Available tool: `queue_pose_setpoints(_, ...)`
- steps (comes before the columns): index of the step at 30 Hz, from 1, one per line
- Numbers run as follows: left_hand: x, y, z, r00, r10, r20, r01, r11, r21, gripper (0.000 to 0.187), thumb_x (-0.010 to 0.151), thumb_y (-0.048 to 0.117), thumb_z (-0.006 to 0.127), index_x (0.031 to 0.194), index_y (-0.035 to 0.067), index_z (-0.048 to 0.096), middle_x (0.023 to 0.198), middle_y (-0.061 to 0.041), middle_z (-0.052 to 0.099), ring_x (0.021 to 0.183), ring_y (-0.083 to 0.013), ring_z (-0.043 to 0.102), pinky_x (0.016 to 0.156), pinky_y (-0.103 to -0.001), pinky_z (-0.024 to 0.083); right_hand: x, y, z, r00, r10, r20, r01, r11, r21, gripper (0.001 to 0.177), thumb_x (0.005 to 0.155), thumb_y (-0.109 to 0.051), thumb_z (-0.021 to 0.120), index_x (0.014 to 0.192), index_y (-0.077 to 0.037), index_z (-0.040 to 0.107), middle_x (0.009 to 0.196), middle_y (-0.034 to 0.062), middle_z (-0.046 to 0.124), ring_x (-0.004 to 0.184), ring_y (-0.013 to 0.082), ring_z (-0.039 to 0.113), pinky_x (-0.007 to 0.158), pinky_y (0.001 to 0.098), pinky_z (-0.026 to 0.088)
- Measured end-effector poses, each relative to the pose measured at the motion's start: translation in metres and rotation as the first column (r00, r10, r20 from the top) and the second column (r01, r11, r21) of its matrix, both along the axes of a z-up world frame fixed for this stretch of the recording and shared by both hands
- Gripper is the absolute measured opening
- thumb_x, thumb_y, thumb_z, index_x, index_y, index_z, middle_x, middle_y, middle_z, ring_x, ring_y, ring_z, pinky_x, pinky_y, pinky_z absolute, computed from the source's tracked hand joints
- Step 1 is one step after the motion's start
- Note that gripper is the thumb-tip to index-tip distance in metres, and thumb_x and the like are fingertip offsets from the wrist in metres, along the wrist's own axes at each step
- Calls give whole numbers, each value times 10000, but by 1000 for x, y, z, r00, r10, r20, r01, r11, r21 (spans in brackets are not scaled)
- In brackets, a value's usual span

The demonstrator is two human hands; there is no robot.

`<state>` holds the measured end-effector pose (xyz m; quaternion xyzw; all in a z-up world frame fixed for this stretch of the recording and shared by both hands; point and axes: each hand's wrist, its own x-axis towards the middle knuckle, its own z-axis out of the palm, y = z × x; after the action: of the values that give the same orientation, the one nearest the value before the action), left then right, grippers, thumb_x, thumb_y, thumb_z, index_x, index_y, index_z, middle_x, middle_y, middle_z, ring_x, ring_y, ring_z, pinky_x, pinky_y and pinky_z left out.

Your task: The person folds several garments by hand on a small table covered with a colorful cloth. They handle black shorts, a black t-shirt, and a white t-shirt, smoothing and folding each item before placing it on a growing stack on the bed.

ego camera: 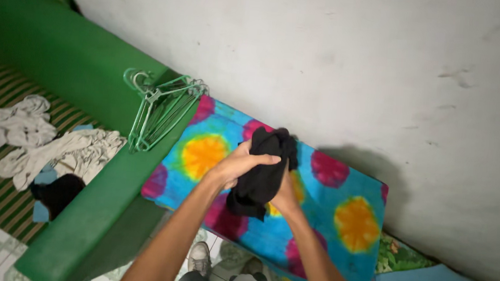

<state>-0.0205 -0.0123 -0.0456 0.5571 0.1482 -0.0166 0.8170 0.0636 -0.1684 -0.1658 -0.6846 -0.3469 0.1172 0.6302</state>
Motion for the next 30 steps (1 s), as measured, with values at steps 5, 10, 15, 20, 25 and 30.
queue_pose_setpoints(5,-13,21,-2,998,-36,50,38,999,-31,637,735,190,857,1299,26,610,1170,-97,698,1053,-199,680,911,-358,571,17,35,-14,902,58,-427,9,988,154,563,967,-298,642,1465,-73,505,1316,118,641,1141,165,638,966,327,553)
queue_pose_setpoints(10,-29,67,-17,987,-53,154,24,983,184,589,693,129,893,1217,2,656,1132,-88,713,1039,-179,686,921,-339,576,14,30,40,995,54,-83,-84,912,-401,336,821,-137,759,1126,-1,720,1005,105,783,918,166,708,809,354,577)
queue_pose_setpoints(15,-41,98,-42,977,59,206,-125,938,323,407,757,114,855,1123,-15,734,1080,-73,788,965,-160,727,908,-321,585,-6,12,93,938,164,-307,-266,907,-328,371,799,-115,804,1143,-11,709,1066,74,769,936,119,710,852,327,582)
queue_pose_setpoints(20,-36,104,-58,884,379,272,-466,747,473,396,816,226,817,1110,-32,751,1054,-96,809,951,-180,757,889,-325,587,15,-15,99,830,90,-550,-207,966,-155,291,964,-175,676,1190,7,700,1082,94,760,912,181,685,770,323,521)
queue_pose_setpoints(25,-28,75,-71,877,470,102,-446,715,538,899,751,521,881,1359,-45,538,1283,-234,667,1146,-273,660,961,-357,518,37,-15,71,495,-4,-869,223,967,123,290,1039,-235,611,1232,-21,649,1143,99,717,966,234,705,801,336,565)
queue_pose_setpoints(30,-31,24,-67,956,167,-241,-99,957,271,1376,559,577,837,1577,7,108,1500,-265,437,1304,-345,585,981,-526,586,31,-12,65,318,285,-904,387,831,399,357,1040,-311,605,1246,-22,646,1201,126,719,1060,261,725,894,354,618)
